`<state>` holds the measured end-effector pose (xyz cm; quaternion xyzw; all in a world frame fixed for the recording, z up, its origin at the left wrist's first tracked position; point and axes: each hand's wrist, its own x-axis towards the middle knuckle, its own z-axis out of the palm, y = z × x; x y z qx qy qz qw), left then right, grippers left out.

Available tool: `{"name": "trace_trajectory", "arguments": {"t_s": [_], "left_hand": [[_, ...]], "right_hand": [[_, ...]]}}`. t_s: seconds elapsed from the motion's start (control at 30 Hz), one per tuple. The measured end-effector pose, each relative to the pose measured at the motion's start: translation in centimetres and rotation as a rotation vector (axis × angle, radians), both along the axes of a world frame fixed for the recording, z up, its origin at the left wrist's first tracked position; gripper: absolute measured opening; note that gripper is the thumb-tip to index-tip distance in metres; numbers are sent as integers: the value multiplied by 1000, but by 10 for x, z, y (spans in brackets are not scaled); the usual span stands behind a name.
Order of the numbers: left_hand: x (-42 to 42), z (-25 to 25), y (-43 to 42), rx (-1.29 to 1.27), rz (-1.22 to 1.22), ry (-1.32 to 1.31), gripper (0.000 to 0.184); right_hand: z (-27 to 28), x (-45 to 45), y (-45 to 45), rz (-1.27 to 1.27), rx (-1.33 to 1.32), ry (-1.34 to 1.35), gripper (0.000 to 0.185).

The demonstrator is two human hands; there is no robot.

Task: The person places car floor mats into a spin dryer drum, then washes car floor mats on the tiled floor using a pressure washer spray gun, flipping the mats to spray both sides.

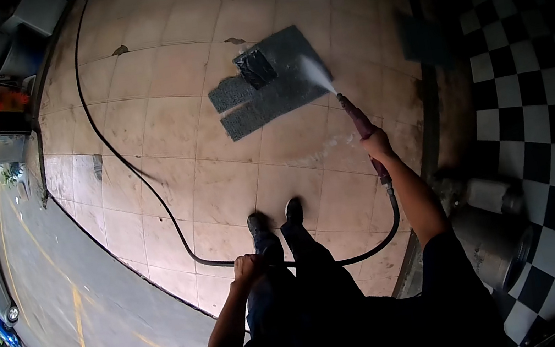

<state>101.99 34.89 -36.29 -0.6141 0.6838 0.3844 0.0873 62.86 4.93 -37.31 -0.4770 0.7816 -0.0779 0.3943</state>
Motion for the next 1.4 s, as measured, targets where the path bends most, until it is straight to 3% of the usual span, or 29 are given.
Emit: {"name": "trace_trajectory", "arguments": {"t_s": [0.07,0.1,0.13,0.2,0.27,0.33,0.5,0.57,0.7,0.83,0.93,1.0,1.1,1.2,1.33,1.4], "left_hand": [[7,-11,5,-8,6,16,17],[11,-19,9,-11,15,33,16],[13,-17,10,-10,24,50,16],[20,3,5,8,12,22,15],[26,16,-10,3,13,-1,15],[34,18,-11,-5,34,60,14],[42,-3,-15,3,110,6,18],[45,-26,-8,98,139,-1,22],[43,25,-35,328,-36,136,34],[50,39,-40,707,188,162,64],[33,45,-92,535,217,271,67],[4,94,-169,265,492,611,61],[-40,231,-291,-271,239,1405,57],[-78,323,-326,-390,95,1987,58],[-129,363,-335,-543,97,2480,62],[-138,357,-342,-667,-104,2580,63]], "right_hand": [[-15,0,14,110,-156,-29,15],[11,15,15,16,80,-71,19],[12,19,12,21,80,-70,19],[9,23,8,7,98,25,39],[-14,24,10,66,-74,104,38],[34,58,3,-18,290,-7,40],[-25,43,-36,36,35,102,35],[5,58,-47,-25,121,-51,28],[-14,48,-89,-138,60,-25,20],[-12,40,-107,-88,141,-274,15],[-7,34,-127,-100,130,-169,15],[2,34,-130,-67,153,-175,14],[10,38,-134,-16,170,-182,14],[13,40,-138,5,176,-193,13],[23,39,-141,-16,111,-210,14],[25,35,-142,-27,104,-215,14]]}}
